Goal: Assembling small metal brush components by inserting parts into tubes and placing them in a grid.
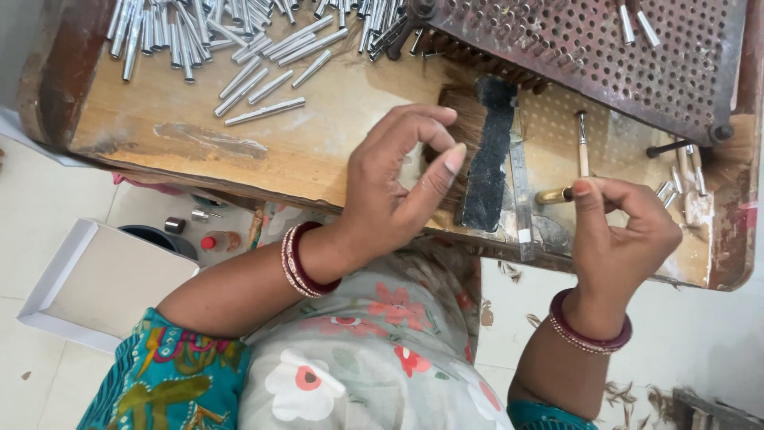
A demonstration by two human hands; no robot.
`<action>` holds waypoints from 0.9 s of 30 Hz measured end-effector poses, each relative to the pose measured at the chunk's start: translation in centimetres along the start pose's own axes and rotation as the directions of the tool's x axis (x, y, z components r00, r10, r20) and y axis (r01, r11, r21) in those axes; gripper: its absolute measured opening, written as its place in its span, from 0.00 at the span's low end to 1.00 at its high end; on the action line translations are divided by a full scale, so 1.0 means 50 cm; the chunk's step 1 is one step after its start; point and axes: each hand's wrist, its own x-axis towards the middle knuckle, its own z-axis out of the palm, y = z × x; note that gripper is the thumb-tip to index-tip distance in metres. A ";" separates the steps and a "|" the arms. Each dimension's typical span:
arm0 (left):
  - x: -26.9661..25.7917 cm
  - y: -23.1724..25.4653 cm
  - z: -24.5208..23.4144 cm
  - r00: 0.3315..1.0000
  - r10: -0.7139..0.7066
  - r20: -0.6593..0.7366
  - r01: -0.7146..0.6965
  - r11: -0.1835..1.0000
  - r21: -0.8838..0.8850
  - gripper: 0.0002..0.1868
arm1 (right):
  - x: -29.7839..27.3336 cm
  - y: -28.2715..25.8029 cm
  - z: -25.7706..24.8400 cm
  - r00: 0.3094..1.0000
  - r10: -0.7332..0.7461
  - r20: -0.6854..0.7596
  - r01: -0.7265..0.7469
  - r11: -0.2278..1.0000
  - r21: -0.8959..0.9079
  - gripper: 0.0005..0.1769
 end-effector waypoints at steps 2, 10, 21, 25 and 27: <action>0.000 0.023 0.017 0.999 0.029 0.021 -0.029 1.000 -0.009 0.07 | -0.018 0.016 0.024 0.984 0.023 -0.179 -0.002 0.993 0.116 0.13; -0.025 0.078 0.098 0.978 0.022 0.208 0.010 0.988 -0.155 0.12 | -0.094 -0.032 0.089 0.895 0.179 -0.409 0.215 0.630 0.746 0.15; -0.069 0.076 0.127 0.966 0.011 0.260 0.046 0.976 -0.215 0.10 | -0.096 -0.096 0.085 0.940 0.145 -0.308 0.123 0.698 0.705 0.23; -0.074 0.072 0.127 0.964 0.004 0.266 0.043 0.984 -0.172 0.10 | -0.124 -0.037 0.076 0.970 -0.033 -0.239 0.166 0.810 0.563 0.23; -0.072 0.075 0.119 0.958 -0.026 0.286 0.079 0.981 -0.176 0.10 | -0.117 -0.048 0.089 0.949 -0.014 -0.316 0.177 0.852 0.493 0.23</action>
